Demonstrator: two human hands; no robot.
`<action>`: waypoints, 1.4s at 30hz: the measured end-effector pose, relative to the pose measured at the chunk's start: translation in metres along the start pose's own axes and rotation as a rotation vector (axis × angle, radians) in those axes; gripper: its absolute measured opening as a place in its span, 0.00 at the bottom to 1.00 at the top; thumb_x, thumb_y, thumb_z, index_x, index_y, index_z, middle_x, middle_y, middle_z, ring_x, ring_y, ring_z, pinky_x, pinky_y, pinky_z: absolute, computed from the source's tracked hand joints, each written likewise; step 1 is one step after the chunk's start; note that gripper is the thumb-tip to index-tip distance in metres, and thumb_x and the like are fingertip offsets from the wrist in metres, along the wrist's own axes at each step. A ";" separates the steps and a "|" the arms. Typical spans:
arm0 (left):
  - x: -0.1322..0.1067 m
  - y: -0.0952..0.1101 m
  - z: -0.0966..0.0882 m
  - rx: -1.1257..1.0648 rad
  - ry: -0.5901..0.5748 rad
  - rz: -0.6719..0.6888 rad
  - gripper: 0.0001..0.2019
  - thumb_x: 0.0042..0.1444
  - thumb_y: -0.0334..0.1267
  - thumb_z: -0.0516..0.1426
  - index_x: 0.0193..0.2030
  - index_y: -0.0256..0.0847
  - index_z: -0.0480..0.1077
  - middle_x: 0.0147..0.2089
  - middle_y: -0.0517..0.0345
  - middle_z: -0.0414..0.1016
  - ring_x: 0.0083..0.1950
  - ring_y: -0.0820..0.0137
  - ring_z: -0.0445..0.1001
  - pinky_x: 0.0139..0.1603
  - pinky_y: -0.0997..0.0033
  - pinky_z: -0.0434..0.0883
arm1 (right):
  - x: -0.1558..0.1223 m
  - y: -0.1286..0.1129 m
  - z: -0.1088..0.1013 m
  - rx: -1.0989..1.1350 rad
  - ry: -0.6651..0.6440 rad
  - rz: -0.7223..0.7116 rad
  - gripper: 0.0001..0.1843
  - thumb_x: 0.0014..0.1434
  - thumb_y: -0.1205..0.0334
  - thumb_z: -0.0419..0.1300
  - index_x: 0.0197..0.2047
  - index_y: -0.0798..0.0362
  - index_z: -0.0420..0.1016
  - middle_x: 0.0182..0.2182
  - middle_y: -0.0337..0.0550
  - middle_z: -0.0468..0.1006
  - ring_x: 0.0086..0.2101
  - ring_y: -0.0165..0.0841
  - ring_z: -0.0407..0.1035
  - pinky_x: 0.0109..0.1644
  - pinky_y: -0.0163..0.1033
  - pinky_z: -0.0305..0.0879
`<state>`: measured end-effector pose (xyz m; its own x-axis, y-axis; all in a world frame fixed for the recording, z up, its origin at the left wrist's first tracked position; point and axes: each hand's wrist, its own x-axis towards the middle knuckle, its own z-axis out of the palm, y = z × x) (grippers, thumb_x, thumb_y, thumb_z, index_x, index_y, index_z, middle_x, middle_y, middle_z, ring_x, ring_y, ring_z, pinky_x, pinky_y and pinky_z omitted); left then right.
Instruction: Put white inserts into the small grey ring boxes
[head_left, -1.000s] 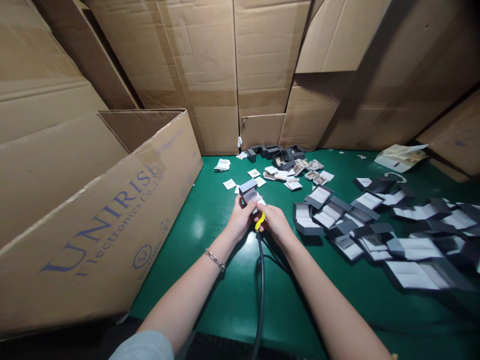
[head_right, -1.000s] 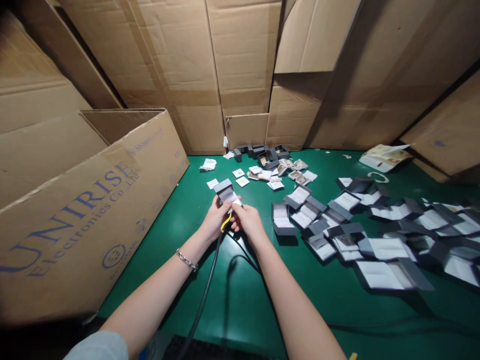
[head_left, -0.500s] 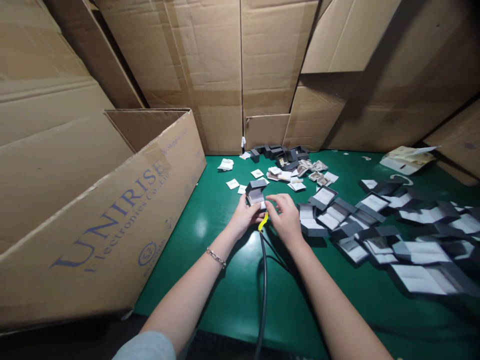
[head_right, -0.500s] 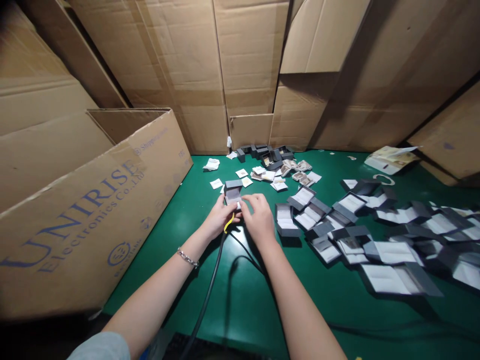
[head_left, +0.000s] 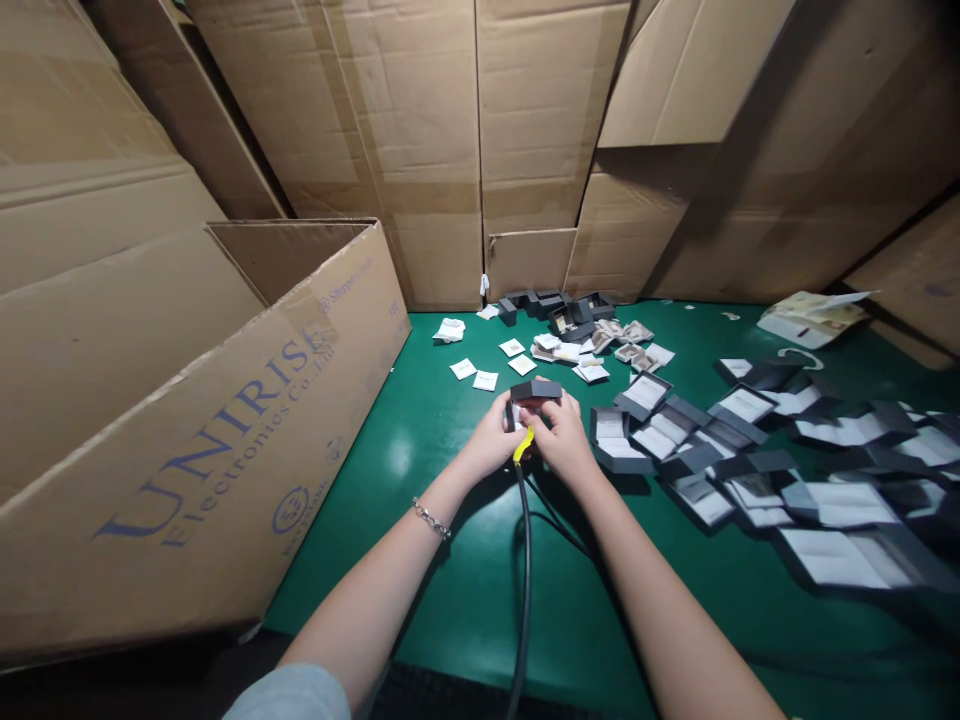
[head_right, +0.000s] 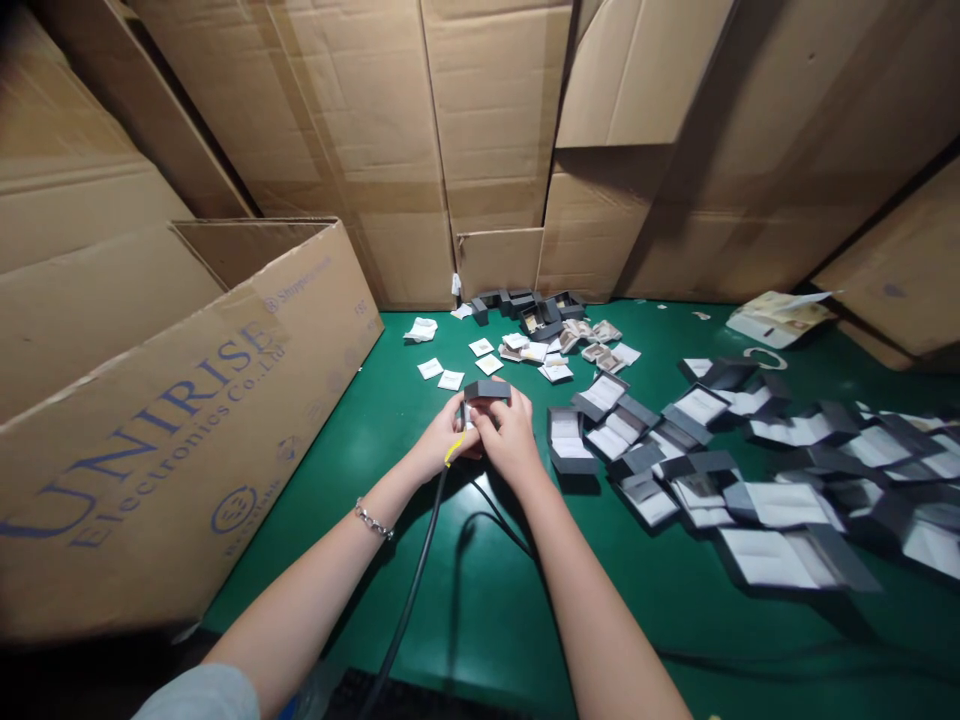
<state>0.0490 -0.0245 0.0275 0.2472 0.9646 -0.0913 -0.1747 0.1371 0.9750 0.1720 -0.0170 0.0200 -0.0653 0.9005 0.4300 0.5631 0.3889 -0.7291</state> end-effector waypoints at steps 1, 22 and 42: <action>0.000 0.000 0.000 0.003 -0.003 0.004 0.29 0.44 0.32 0.60 0.55 0.40 0.58 0.27 0.66 0.68 0.24 0.79 0.67 0.27 0.78 0.68 | 0.000 0.000 0.000 0.009 -0.002 0.004 0.12 0.55 0.56 0.54 0.37 0.48 0.76 0.52 0.47 0.68 0.53 0.43 0.57 0.58 0.54 0.52; -0.002 -0.006 -0.006 0.131 0.028 0.085 0.21 0.42 0.31 0.61 0.46 0.41 0.65 0.28 0.63 0.69 0.27 0.75 0.66 0.32 0.75 0.66 | 0.004 -0.001 -0.001 0.161 -0.019 0.076 0.16 0.50 0.55 0.58 0.41 0.52 0.75 0.46 0.49 0.72 0.48 0.42 0.62 0.54 0.49 0.56; -0.001 0.017 -0.004 -0.212 0.084 -0.081 0.19 0.48 0.32 0.57 0.48 0.41 0.62 0.33 0.60 0.72 0.24 0.77 0.71 0.24 0.79 0.69 | -0.006 -0.011 0.002 0.287 0.081 0.059 0.13 0.56 0.57 0.56 0.41 0.48 0.78 0.44 0.45 0.77 0.47 0.37 0.69 0.54 0.43 0.61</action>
<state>0.0416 -0.0222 0.0429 0.1905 0.9626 -0.1926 -0.3560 0.2506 0.9003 0.1649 -0.0260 0.0248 0.0327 0.9094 0.4147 0.3070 0.3858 -0.8700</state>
